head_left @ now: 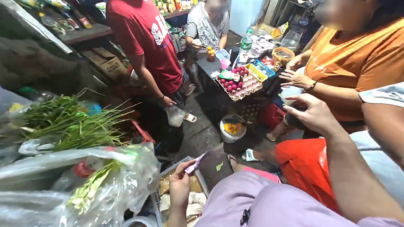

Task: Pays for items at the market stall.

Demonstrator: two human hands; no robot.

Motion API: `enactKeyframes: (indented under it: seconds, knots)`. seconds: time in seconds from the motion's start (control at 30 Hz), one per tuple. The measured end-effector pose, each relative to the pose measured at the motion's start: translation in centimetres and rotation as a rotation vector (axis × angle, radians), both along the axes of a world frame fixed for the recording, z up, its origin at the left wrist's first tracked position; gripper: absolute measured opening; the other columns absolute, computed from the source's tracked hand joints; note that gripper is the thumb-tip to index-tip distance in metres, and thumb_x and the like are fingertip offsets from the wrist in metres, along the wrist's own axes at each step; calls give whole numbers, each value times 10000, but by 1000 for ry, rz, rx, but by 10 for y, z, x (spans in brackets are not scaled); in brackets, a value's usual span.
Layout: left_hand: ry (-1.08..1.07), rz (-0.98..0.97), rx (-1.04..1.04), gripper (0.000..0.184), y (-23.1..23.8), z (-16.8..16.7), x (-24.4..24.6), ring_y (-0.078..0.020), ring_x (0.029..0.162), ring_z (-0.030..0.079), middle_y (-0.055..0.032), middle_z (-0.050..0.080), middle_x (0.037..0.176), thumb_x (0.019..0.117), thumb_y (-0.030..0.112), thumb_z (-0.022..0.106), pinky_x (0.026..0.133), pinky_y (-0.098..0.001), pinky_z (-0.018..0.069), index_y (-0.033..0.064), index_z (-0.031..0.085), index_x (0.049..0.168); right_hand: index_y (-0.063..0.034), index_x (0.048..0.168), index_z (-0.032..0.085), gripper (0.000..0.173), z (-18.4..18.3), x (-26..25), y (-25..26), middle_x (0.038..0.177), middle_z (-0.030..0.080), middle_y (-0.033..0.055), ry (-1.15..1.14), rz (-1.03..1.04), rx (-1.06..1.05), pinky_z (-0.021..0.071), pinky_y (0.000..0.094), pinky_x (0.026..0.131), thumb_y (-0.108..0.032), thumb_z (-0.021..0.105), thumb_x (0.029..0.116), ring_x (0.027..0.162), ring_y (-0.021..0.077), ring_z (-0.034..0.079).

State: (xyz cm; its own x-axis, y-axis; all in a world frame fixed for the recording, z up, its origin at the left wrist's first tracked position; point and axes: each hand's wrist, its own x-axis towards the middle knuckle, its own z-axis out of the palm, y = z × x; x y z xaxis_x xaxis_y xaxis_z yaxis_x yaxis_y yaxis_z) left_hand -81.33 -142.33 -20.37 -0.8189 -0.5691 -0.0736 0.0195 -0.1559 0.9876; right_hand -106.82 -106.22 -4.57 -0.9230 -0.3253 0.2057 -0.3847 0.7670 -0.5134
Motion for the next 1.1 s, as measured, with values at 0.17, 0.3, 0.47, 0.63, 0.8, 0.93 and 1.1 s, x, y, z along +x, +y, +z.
enactKeyframes:
  seconds: [0.17, 0.3, 0.47, 0.63, 0.8, 0.93, 1.1]
  knots:
    - [-27, 6, -36, 249, -9, -6, -33, -120, 874, 715, -69, 742, 1010, 901, -102, 567, 776, -271, 619, -23, 757, 1042, -73, 1268, 691, 355, -18, -55, -8, 1235, 666, 200, -68, -55, -6, 523, 589, 942, -258, 724, 968, 1084, 355, 666]
    - [-120, 24, -27, 234, -5, -13, -66, -124, 886, 714, -65, 738, 1002, 908, -87, 581, 792, -278, 620, -15, 759, 1042, -58, 1284, 676, 370, -40, -122, -28, 1301, 647, 204, -210, -77, -44, 506, 574, 1003, -255, 720, 974, 1159, 359, 648]
    - [-311, 52, -54, 218, 6, -21, -131, -109, 877, 711, -53, 738, 1011, 930, -38, 575, 780, -272, 615, -11, 753, 1054, -52, 1300, 665, 412, -92, -234, -33, 1252, 684, 211, -383, -5, 31, 487, 619, 1011, -295, 720, 972, 1152, 383, 660]
    - [-367, 21, -70, 229, 22, -17, -221, -103, 851, 708, -50, 733, 1001, 932, -39, 556, 760, -261, 611, -16, 746, 1058, -39, 1339, 638, 496, -118, -309, -29, 1219, 690, 227, -606, 85, 174, 448, 648, 1038, -360, 716, 970, 1171, 406, 644]
    - [-315, -53, -72, 231, 31, -10, -300, -100, 870, 707, -40, 726, 1000, 918, -36, 570, 775, -255, 615, -2, 757, 1049, -27, 1367, 615, 520, -127, -353, -20, 1250, 671, 245, -687, 65, 219, 424, 640, 1067, -360, 706, 977, 1215, 415, 619]
    - [-274, -145, -56, 228, 24, -16, -348, -104, 866, 705, -48, 727, 990, 900, -45, 597, 770, -252, 612, -2, 764, 1048, -60, 1365, 620, 530, -140, -371, -14, 1214, 690, 211, -722, -13, 193, 468, 618, 1030, -383, 727, 958, 1151, 378, 653]
    - [-241, -337, -103, 213, -4, -26, -406, -111, 887, 698, -56, 735, 1013, 873, -26, 675, 775, -251, 599, 5, 770, 1060, -66, 1383, 603, 538, -142, -372, -13, 1235, 678, 219, -773, -141, 180, 482, 619, 1013, -376, 725, 960, 1149, 388, 653]
